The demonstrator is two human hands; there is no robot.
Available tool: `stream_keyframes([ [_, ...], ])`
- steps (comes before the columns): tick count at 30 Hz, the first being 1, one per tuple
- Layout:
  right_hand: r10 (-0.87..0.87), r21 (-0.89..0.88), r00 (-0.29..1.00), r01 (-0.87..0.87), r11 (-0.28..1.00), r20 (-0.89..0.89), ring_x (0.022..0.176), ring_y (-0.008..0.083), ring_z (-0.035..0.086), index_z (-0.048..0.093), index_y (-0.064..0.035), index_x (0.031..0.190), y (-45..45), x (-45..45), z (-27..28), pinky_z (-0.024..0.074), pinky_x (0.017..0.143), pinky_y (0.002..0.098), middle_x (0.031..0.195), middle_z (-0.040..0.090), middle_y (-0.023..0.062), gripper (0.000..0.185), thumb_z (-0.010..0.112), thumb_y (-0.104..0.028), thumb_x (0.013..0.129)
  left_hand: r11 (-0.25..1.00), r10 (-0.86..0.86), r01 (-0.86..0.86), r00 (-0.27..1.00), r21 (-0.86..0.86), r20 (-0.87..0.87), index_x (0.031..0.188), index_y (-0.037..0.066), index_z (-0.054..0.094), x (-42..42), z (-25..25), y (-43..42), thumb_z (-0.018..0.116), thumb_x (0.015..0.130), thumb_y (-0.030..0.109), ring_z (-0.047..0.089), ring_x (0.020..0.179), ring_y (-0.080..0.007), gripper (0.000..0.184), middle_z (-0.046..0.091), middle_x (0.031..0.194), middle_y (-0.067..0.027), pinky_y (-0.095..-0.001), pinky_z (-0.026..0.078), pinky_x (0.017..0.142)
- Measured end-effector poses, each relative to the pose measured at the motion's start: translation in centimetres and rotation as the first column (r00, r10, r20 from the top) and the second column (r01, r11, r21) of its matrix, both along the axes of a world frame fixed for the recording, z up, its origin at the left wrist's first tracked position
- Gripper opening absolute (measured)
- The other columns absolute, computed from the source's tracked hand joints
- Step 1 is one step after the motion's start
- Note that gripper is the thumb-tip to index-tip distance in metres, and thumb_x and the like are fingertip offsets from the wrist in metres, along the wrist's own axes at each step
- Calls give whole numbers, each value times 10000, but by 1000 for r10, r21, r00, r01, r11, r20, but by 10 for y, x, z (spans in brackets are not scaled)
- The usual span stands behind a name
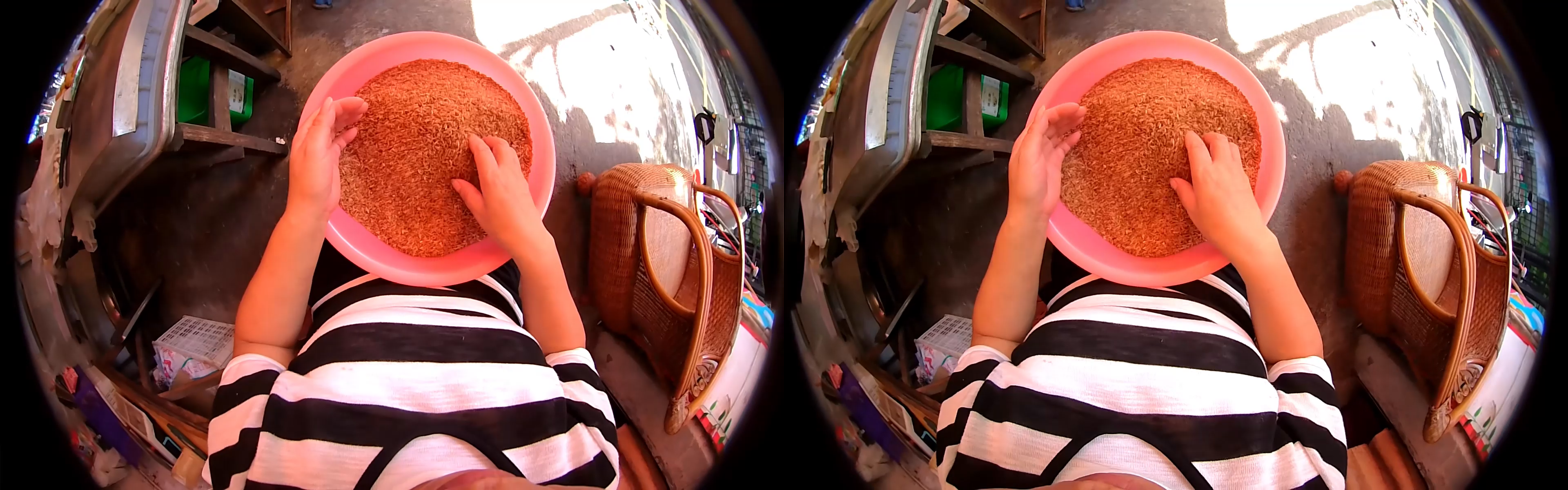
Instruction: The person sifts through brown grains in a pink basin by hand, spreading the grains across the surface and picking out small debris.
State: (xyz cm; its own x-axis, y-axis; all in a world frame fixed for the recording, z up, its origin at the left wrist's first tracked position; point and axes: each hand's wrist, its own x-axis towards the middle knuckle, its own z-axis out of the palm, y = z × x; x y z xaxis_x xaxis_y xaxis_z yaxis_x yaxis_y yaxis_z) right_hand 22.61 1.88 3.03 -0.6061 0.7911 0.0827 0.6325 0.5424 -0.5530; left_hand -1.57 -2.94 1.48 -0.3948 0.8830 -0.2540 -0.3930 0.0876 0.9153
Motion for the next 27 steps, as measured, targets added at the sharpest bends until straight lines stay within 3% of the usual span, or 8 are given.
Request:
stream_keyframes([
  [6, 179, -230, 979, -196, 953, -92, 1019, 367, 555, 509, -15, 1250, -11, 0, 6, 467, 897, 420, 1107, 535, 188, 498, 691, -57, 788, 1000, -11, 11, 1000, -5, 6, 1130, 60, 635, 0, 0, 0, 448, 1017, 351, 566, 1083, -134, 364, 655, 1124, -56, -307, 390, 949],
  [10, 328, -363, 909, -406, 839, -259, 1118, 362, 546, 566, -14, 1209, -20, -3, 13, 458, 946, 421, 1184, 562, 190, 393, 659, -97, 837, 1000, -17, 17, 1000, -26, 4, 1135, 65, 640, 2, 0, 1, 448, 1016, 352, 559, 1094, -133, 366, 653, 1128, -47, -310, 375, 961],
  [11, 301, -366, 918, -381, 849, -257, 1185, 363, 522, 567, -20, 1238, -13, -2, 20, 429, 993, 408, 1247, 564, 188, 396, 646, -84, 855, 999, -24, 24, 1000, -38, -3, 1139, 66, 640, 1, -1, 1, 448, 1016, 353, 558, 1097, -133, 367, 653, 1130, -44, -313, 370, 966],
  [14, 43, -94, 975, -65, 993, -220, 1191, 348, 526, 579, -33, 1225, 16, 7, 17, 424, 1008, 410, 1281, 546, 187, 368, 636, -125, 873, 998, -33, 31, 999, -53, -31, 1153, 66, 641, 0, -3, -1, 447, 1016, 358, 544, 1119, -133, 376, 651, 1141, -35, -322, 350, 983],
  [17, -117, -36, 978, 112, 993, -170, 1272, 356, 449, 538, -17, 1275, 54, 15, 5, 367, 1057, 407, 1338, 498, 201, 437, 634, -179, 881, 998, -31, 29, 999, -63, -33, 1165, 66, 641, 2, -2, 1, 446, 1014, 361, 526, 1148, -132, 384, 647, 1156, -31, -328, 328, 1000],
  [20, -143, -146, 982, 125, 981, -122, 1272, 357, 437, 529, -12, 1284, 65, 7, -17, 361, 1060, 408, 1345, 482, 214, 470, 636, -231, 882, 996, -35, 33, 999, -78, -33, 1184, 61, 628, 3, 0, 3, 438, 1014, 365, 516, 1180, -143, 397, 630, 1201, -47, -335, 312, 1025],
  [21, -123, -49, 986, 118, 992, -114, 1225, 369, 456, 522, -36, 1296, 63, -2, -22, 381, 1026, 446, 1315, 486, 212, 499, 642, -277, 876, 996, -33, 30, 999, -88, -37, 1192, 59, 621, 3, 0, 3, 434, 1014, 367, 514, 1191, -148, 402, 622, 1221, -55, -338, 307, 1035],
  [27, 41, -75, 999, -41, 996, -5, 1166, 391, 459, 522, -125, 1304, 24, -23, -11, 402, 934, 527, 1277, 479, 174, 543, 700, -285, 817, 988, -76, 62, 993, -143, -95, 1213, 60, 613, 4, 0, 2, 416, 1020, 366, 507, 1197, -147, 412, 616, 1233, -55, -333, 300, 1034],
])
